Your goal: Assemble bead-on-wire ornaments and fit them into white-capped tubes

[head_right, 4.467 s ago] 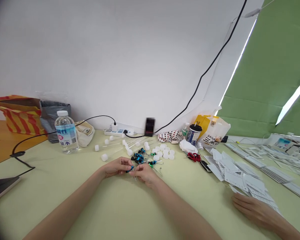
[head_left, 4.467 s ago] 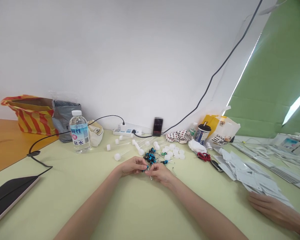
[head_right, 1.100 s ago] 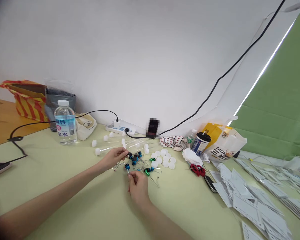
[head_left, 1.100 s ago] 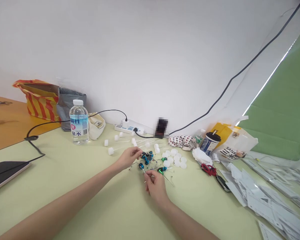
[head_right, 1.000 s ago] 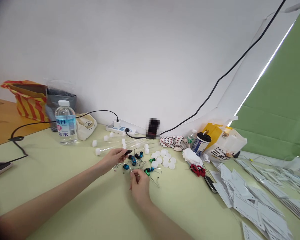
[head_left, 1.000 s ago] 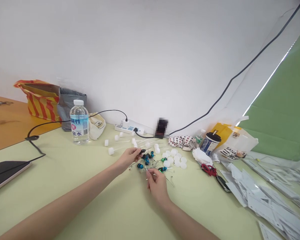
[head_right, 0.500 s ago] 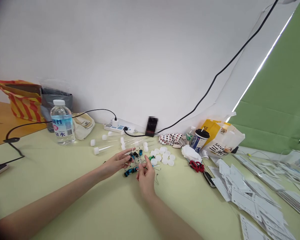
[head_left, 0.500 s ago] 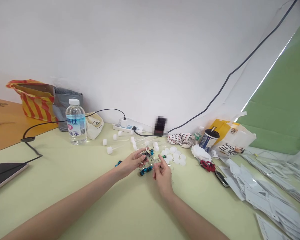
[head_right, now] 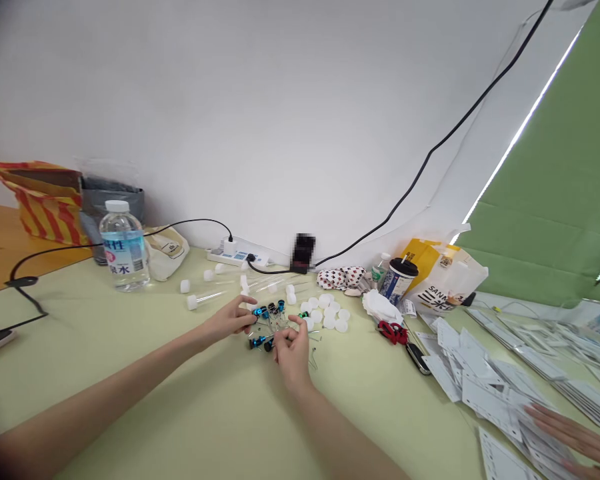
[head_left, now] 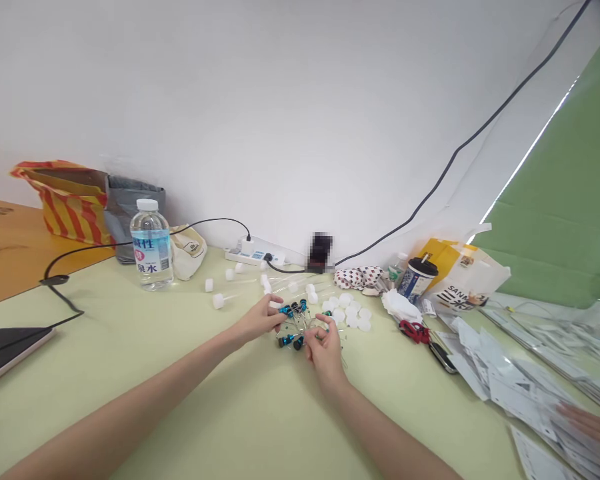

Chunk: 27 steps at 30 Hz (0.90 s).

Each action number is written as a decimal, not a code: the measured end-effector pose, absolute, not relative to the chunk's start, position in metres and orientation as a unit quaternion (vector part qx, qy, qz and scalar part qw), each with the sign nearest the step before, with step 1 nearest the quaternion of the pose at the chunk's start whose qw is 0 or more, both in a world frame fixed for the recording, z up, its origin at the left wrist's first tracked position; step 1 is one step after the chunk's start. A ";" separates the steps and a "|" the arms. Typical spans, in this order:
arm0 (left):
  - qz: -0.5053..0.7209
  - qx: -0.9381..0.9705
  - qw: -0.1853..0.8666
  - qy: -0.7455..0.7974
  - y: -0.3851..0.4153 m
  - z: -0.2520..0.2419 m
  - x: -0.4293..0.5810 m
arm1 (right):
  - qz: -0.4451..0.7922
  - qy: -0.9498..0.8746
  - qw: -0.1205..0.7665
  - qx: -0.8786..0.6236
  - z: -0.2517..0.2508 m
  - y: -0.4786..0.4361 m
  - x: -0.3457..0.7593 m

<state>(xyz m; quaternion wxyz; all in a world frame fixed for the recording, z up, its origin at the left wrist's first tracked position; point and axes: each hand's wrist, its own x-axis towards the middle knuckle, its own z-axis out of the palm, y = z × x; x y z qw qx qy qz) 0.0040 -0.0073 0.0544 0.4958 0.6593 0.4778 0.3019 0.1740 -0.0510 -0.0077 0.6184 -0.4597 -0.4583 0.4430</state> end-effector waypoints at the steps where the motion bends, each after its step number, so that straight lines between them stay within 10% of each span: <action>1: 0.301 0.661 0.480 0.492 -0.005 0.058 0.001 | 0.436 -0.445 0.639 -0.452 -0.006 -0.051 0.174; 27: 0.228 0.727 0.542 0.355 -0.012 0.064 0.000 | 0.447 -0.540 0.538 -0.469 0.002 -0.057 0.170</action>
